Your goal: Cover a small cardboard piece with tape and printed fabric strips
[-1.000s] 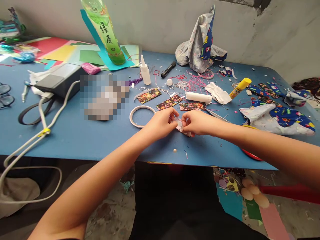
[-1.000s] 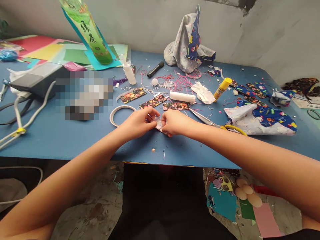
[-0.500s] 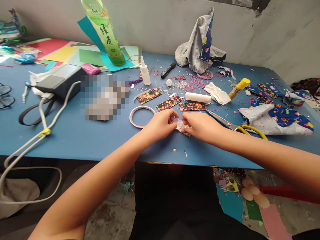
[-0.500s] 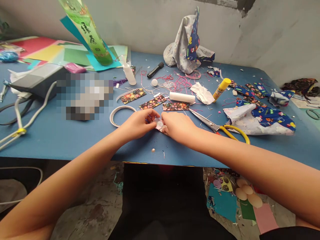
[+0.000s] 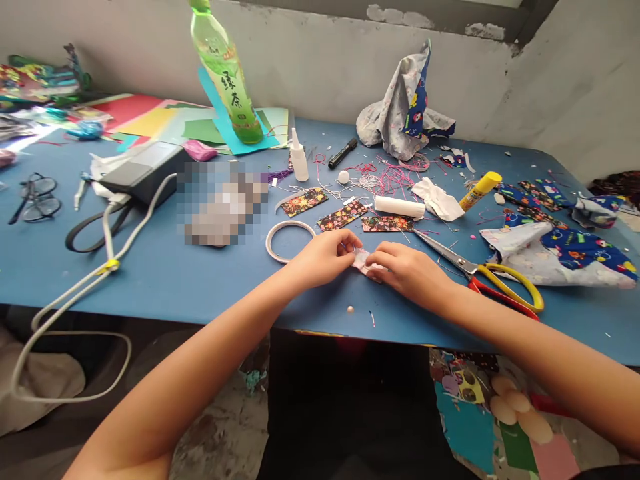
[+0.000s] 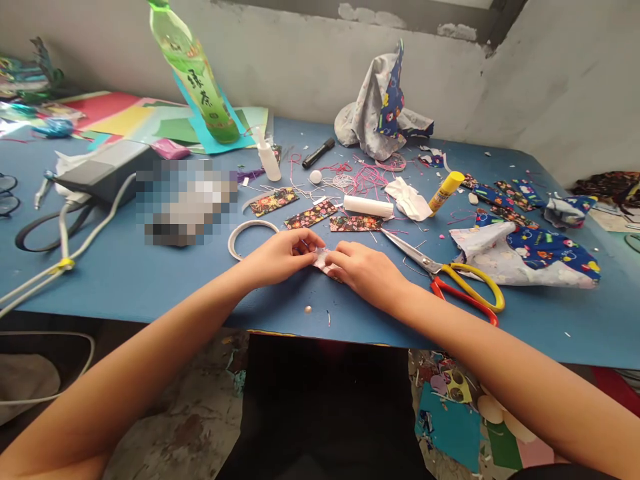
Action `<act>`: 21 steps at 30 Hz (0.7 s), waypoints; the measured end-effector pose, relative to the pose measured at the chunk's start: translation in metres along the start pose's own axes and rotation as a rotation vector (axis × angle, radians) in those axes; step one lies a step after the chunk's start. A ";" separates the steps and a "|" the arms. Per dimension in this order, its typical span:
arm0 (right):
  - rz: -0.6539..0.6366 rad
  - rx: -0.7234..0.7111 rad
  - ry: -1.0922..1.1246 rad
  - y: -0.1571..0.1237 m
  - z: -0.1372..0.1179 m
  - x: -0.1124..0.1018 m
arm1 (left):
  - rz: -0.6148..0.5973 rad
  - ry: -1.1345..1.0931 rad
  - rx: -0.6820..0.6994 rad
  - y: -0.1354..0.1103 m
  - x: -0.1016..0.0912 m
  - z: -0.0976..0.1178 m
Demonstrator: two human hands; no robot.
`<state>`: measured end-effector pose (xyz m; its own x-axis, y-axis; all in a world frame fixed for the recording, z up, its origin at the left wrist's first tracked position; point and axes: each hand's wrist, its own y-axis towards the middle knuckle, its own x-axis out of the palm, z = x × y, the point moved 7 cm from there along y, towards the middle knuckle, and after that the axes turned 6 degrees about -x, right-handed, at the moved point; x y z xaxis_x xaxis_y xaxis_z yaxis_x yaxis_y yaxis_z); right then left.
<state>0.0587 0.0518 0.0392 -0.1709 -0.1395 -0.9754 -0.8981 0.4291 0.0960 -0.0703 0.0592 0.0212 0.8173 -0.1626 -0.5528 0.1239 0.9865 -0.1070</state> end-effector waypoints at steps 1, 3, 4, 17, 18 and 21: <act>0.005 -0.008 -0.006 -0.001 -0.001 0.001 | 0.003 -0.005 -0.009 0.001 -0.001 -0.001; 0.000 -0.031 -0.022 -0.003 -0.003 0.004 | 0.008 -0.016 -0.027 0.002 -0.002 -0.002; -0.006 -0.041 -0.027 -0.003 -0.004 0.006 | 0.010 -0.025 -0.036 0.002 -0.002 -0.003; 0.070 -0.044 -0.124 -0.003 -0.007 0.005 | 0.005 -0.092 -0.086 0.004 -0.003 -0.008; 0.080 -0.057 -0.144 -0.004 -0.009 0.005 | 0.007 -0.091 -0.088 0.004 -0.003 -0.008; 0.094 -0.099 -0.202 -0.005 -0.012 0.003 | 0.020 -0.076 -0.082 0.004 -0.003 -0.008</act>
<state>0.0575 0.0386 0.0387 -0.1799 0.0824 -0.9802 -0.9191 0.3411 0.1974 -0.0766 0.0632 0.0162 0.8599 -0.1379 -0.4915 0.0635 0.9842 -0.1652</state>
